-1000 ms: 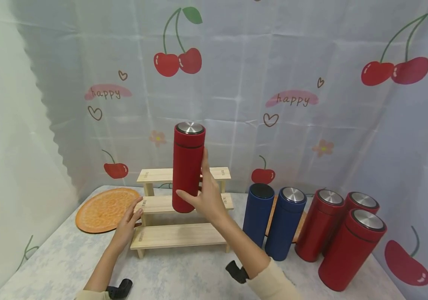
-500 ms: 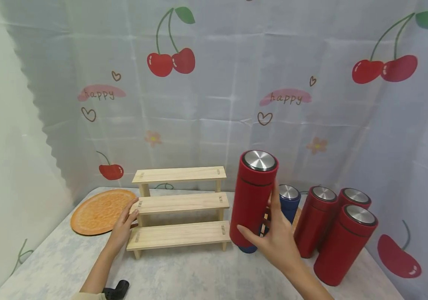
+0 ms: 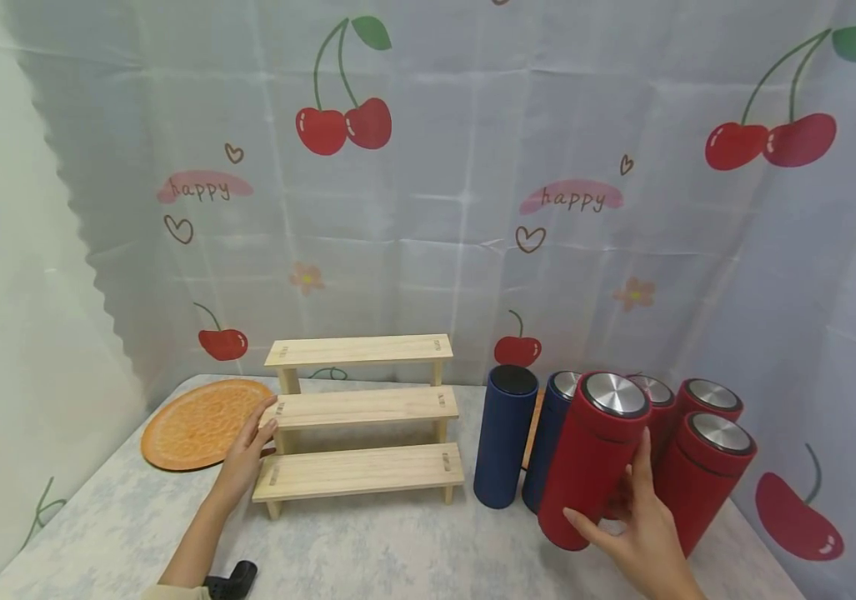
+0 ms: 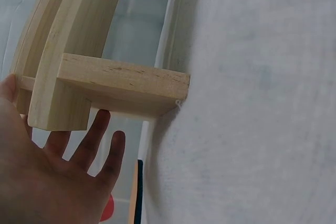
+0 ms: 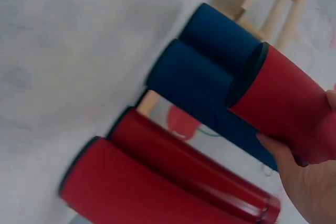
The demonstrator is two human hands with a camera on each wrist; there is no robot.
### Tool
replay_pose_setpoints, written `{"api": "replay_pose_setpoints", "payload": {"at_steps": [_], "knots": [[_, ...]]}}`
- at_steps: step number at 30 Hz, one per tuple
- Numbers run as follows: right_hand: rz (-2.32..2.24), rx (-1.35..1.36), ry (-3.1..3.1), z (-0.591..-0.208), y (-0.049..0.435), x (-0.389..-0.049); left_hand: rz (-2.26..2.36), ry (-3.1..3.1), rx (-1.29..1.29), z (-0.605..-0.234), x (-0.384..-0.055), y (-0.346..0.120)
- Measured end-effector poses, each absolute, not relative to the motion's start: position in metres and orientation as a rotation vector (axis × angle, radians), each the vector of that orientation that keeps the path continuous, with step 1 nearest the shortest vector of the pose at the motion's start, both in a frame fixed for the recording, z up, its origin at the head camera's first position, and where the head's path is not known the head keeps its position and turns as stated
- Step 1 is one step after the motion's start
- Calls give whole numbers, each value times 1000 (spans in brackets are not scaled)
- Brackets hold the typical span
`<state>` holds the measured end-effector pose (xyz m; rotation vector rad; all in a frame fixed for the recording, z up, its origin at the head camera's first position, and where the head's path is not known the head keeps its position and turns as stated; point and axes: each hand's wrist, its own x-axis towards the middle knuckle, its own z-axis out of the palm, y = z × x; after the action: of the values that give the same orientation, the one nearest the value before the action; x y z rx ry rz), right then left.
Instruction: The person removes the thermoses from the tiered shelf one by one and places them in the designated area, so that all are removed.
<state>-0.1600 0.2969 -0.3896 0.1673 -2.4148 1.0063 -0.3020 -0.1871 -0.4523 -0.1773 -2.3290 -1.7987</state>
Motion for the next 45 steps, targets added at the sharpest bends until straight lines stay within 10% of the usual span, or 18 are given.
{"api": "replay_pose_setpoints", "payload": {"at_steps": [45], "knots": [[1240,120,-2446,-427,312,-172,-1878,-2374,-184,-450,-311,-197]]}}
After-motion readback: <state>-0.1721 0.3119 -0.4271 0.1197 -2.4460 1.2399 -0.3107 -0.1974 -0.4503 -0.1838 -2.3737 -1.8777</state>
